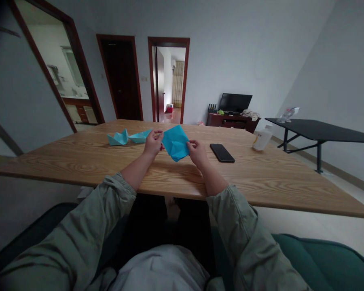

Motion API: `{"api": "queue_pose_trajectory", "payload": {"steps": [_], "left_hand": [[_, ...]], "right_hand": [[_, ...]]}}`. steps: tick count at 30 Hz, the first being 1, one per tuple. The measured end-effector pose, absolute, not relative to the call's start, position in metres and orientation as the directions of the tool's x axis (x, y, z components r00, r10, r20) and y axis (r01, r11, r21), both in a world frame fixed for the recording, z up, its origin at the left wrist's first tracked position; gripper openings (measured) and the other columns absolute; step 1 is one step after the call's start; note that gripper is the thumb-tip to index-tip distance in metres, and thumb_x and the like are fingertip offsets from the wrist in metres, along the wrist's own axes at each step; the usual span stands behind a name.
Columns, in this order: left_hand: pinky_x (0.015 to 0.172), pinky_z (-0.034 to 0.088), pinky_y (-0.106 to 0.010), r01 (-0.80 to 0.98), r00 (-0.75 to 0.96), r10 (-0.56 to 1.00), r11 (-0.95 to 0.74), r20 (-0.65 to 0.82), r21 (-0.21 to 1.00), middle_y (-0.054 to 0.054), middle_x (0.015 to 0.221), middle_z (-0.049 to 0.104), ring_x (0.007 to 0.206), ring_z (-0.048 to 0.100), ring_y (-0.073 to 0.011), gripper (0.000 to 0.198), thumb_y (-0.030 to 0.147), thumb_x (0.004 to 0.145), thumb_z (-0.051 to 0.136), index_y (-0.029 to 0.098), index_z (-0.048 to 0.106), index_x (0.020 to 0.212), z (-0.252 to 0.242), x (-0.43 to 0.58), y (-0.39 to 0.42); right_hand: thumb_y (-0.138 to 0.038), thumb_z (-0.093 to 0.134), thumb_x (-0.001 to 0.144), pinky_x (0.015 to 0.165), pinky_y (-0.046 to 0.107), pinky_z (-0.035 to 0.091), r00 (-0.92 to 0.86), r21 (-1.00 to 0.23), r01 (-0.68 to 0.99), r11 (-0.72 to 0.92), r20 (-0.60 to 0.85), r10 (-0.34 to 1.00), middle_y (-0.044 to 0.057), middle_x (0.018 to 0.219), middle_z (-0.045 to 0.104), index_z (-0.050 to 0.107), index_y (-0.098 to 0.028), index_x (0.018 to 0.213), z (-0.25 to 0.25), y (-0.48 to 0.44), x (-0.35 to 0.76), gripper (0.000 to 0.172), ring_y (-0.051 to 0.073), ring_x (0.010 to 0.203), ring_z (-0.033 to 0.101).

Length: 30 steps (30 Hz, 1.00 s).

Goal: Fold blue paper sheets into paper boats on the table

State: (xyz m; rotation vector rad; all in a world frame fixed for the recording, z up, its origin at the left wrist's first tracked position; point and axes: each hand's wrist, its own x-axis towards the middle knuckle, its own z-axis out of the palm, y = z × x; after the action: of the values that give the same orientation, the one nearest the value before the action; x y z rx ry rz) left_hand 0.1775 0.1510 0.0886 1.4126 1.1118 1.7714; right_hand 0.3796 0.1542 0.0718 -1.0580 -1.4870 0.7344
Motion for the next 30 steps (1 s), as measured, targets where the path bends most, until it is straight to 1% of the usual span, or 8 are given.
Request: {"api": "queue_pose_trajectory", "payload": {"steps": [8,11,13,16,19,24,28,30], "left_hand": [[0.039,0.034,-0.016,0.165,-0.202,0.855,-0.450,0.477,0.877,0.003,0.063,0.058,0.040,0.054,-0.0080,0.020,0.033,0.086,0.056,0.019,0.051,0.100,0.081,0.164,0.162],[0.039,0.035,-0.018,0.194,-0.178,0.894,-0.378,0.412,0.905,0.002,0.065,0.059,0.039,0.054,-0.0092,0.017,0.030,0.086,0.056,0.019,0.051,0.098,0.077,0.161,0.166],[0.040,0.035,-0.018,0.219,-0.136,0.941,-0.277,0.310,0.936,0.002,0.066,0.059,0.039,0.054,-0.0091,0.016,0.027,0.085,0.057,0.018,0.052,0.097,0.073,0.158,0.168],[0.042,0.037,-0.018,0.237,-0.041,0.984,-0.158,0.172,0.959,0.001,0.069,0.062,0.039,0.054,-0.0082,0.017,0.024,0.084,0.060,0.017,0.054,0.097,0.071,0.152,0.166],[0.043,0.037,-0.017,0.200,0.025,0.991,-0.133,0.131,0.971,-0.002,0.075,0.065,0.043,0.056,-0.0084,0.024,0.024,0.082,0.062,0.017,0.055,0.104,0.071,0.144,0.161],[0.042,0.034,-0.017,0.163,0.050,0.992,-0.120,0.113,0.979,-0.003,0.080,0.066,0.049,0.060,-0.0091,0.030,0.023,0.083,0.062,0.017,0.056,0.112,0.068,0.135,0.160],[0.043,0.034,-0.016,0.161,0.044,0.989,-0.149,0.143,0.976,-0.003,0.078,0.065,0.050,0.059,-0.0080,0.025,0.023,0.086,0.059,0.017,0.057,0.110,0.059,0.132,0.166],[0.043,0.034,-0.016,0.161,0.036,0.987,-0.160,0.156,0.974,-0.003,0.077,0.065,0.050,0.059,-0.0081,0.025,0.026,0.086,0.060,0.017,0.057,0.109,0.056,0.130,0.169]], "right_hand": [[-0.045,0.061,0.081,0.042,0.019,0.036,0.009,-0.905,0.173,0.389,0.396,0.918,-0.004,0.056,0.051,0.061,-0.017,0.107,0.079,0.154,0.378,0.038,0.009,0.046,0.043],[-0.043,0.058,0.085,0.043,0.019,0.035,-0.031,-0.912,0.192,0.362,0.363,0.931,-0.004,0.057,0.051,0.059,-0.018,0.113,0.076,0.156,0.381,0.038,0.009,0.046,0.044],[-0.039,0.056,0.086,0.045,0.020,0.036,-0.039,-0.902,0.281,0.329,0.332,0.943,-0.003,0.059,0.054,0.062,-0.018,0.112,0.069,0.162,0.385,0.034,0.010,0.048,0.045],[-0.027,0.058,0.085,0.054,0.022,0.041,-0.055,-0.802,0.504,0.321,0.341,0.939,0.003,0.069,0.062,0.068,-0.015,0.096,0.058,0.173,0.390,0.019,0.011,0.058,0.052],[-0.021,0.056,0.086,0.060,0.022,0.044,-0.087,-0.751,0.584,0.307,0.318,0.944,0.007,0.082,0.068,0.069,-0.012,0.099,0.052,0.180,0.393,0.021,0.013,0.067,0.056],[-0.021,0.061,0.082,0.067,0.024,0.048,-0.108,-0.875,0.432,0.218,0.189,0.976,0.008,0.097,0.072,0.066,-0.014,0.117,0.056,0.177,0.395,0.036,0.013,0.071,0.060],[-0.017,0.063,0.075,0.077,0.027,0.052,-0.285,-0.971,0.146,0.187,0.140,0.948,0.006,0.105,0.072,0.069,-0.017,0.114,0.060,0.167,0.395,0.039,0.016,0.082,0.066],[-0.014,0.058,0.074,0.077,0.029,0.054,-0.304,-0.979,0.105,0.174,0.136,0.943,0.007,0.105,0.073,0.070,-0.017,0.111,0.062,0.163,0.394,0.039,0.017,0.083,0.067]]}}
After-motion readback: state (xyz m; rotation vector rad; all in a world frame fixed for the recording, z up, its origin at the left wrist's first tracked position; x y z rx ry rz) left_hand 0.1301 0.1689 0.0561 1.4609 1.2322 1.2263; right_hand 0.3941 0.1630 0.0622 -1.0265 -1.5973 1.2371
